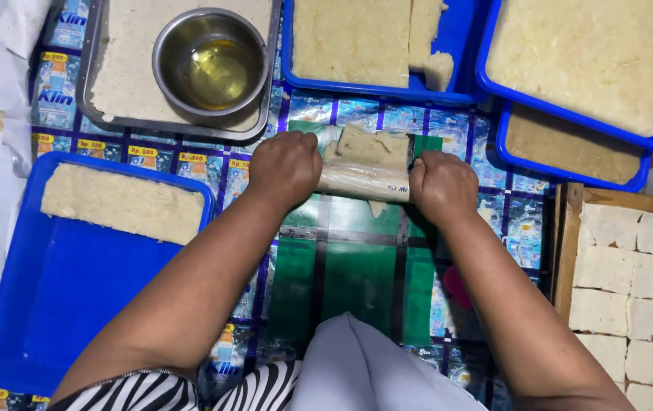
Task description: Cutting thin sheets of pastry dough into squares and arranging them on a bamboo tray.
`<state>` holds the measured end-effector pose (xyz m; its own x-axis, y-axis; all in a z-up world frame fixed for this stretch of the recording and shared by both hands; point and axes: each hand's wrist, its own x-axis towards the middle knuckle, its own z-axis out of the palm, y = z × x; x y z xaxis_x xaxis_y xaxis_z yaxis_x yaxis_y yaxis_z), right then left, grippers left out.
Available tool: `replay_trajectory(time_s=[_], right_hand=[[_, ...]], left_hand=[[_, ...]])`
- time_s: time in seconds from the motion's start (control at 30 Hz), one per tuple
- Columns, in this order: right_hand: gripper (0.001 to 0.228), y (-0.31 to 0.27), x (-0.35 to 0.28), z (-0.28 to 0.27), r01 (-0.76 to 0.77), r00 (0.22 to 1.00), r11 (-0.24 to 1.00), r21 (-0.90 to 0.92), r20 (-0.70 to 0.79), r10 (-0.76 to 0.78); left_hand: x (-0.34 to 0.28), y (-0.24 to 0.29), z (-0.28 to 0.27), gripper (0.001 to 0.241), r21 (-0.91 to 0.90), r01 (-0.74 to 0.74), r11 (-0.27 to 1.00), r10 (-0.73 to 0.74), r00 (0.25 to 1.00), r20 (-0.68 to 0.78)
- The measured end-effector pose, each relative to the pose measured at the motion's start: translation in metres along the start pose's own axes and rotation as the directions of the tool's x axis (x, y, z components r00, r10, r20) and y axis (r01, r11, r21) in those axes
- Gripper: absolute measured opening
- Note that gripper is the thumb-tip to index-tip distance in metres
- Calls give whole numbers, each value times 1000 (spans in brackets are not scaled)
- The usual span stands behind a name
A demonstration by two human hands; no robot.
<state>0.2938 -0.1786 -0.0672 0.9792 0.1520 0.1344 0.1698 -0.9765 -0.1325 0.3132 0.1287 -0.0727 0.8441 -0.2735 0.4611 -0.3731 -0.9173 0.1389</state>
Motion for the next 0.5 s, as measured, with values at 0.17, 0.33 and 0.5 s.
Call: replay_trajectory(time_s=[0.17, 0.33, 0.5], right_hand=[[31, -2, -5, -1, 7, 998, 1000, 15, -60, -6], [50, -18, -31, -18, 150, 958, 988, -43, -241, -156], [54, -4, -13, -8, 96, 984, 995, -35, -146, -100]], left_hand=[[2, 12, -19, 13, -43, -13, 999, 10, 996, -84], [-23, 30, -50, 39, -112, 3, 994, -10, 998, -58], [2, 31, -53, 57, -137, 149, 979, -108, 957, 269]])
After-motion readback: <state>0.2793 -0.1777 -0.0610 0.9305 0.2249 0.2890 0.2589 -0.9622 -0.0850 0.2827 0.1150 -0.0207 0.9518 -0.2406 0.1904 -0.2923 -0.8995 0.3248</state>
